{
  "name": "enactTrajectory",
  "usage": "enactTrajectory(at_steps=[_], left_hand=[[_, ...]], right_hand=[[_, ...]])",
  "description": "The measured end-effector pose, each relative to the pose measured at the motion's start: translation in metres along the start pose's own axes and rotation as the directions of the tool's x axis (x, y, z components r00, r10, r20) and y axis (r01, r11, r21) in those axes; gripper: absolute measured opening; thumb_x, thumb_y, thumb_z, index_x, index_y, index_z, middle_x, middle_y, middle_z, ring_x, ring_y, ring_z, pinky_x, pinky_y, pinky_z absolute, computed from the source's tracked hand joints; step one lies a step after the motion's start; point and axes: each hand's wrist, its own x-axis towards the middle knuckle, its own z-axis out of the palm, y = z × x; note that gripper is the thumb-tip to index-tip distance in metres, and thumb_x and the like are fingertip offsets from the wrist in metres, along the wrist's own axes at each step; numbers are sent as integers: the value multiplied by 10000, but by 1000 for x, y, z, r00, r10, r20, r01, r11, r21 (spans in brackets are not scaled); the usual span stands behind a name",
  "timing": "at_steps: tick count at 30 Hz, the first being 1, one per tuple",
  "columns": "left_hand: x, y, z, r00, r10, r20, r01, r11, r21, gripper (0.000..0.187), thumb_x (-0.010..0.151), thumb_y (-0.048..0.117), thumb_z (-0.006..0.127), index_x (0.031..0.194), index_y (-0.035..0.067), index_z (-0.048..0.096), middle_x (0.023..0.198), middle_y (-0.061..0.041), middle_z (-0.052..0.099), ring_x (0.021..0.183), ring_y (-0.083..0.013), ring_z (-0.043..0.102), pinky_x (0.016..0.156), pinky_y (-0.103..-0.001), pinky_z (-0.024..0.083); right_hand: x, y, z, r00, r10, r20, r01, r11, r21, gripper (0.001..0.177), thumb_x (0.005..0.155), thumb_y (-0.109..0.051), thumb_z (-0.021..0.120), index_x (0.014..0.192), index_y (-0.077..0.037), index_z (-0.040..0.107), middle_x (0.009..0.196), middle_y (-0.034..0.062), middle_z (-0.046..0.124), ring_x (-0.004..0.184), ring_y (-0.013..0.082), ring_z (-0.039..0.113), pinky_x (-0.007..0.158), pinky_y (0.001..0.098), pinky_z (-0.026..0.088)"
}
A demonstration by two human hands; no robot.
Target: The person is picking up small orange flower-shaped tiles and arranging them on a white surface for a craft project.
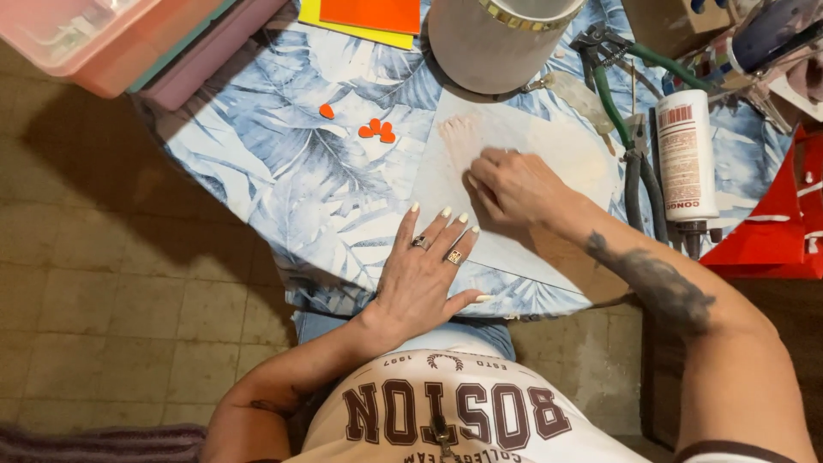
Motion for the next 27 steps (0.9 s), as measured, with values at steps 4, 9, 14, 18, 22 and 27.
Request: enactTrajectory(at_steps=[4,9,14,18,22,27], left_hand=[[1,1,-4,1000,12,28,-12,1000,15,664,743,553,471,1171,46,459,1172,-172,452,1170,-315,360,1010,-554,56],[1,1,-2,999,-1,54,-2,999,50,735,672,609,505,1172,71,466,1184,-155,440,1178,-297,353,1023,-538,69],[0,0,-2,999,29,41,-30,999,39,750,671,615,508,1169,55,470,1172,-169,446,1167,-318,362,1018,-538,76],[-1,-1,-3,999,52,5,-52,998,31,784,640,605,543,1178,42,457,1176,-179,439,1166,-334,360,1019,-540,90],[-3,-1,-5,998,53,29,-54,998,38,788,636,612,538,1175,43,464,1179,-175,443,1166,-330,362,1024,-543,80],[2,0,-13,999,33,29,-34,999,17,713,662,602,508,1093,34,512,1151,-150,465,1153,-297,383,1023,-543,88]], right_hand=[[27,10,10,988,75,-134,-79,997,-26,136,755,-215,461,737,-82,439,662,89,409,501,319,519,436,400,444],[0,-5,0,977,-214,-4,214,975,60,96,714,-177,460,699,-81,460,648,99,450,545,310,559,438,394,462],[-66,-1,-20,900,-295,321,305,952,19,123,674,-154,406,723,-73,485,680,99,491,570,299,576,468,391,488],[-65,2,-9,939,-188,289,142,975,171,119,693,-193,434,712,-79,464,737,100,489,627,322,568,505,410,483],[-27,-5,8,968,-137,211,81,963,256,94,698,-190,448,682,-106,488,708,55,469,598,270,554,503,363,478],[-1,-5,-18,996,-57,-62,77,912,403,78,750,-114,475,710,-48,460,647,123,439,615,363,529,516,417,442]])
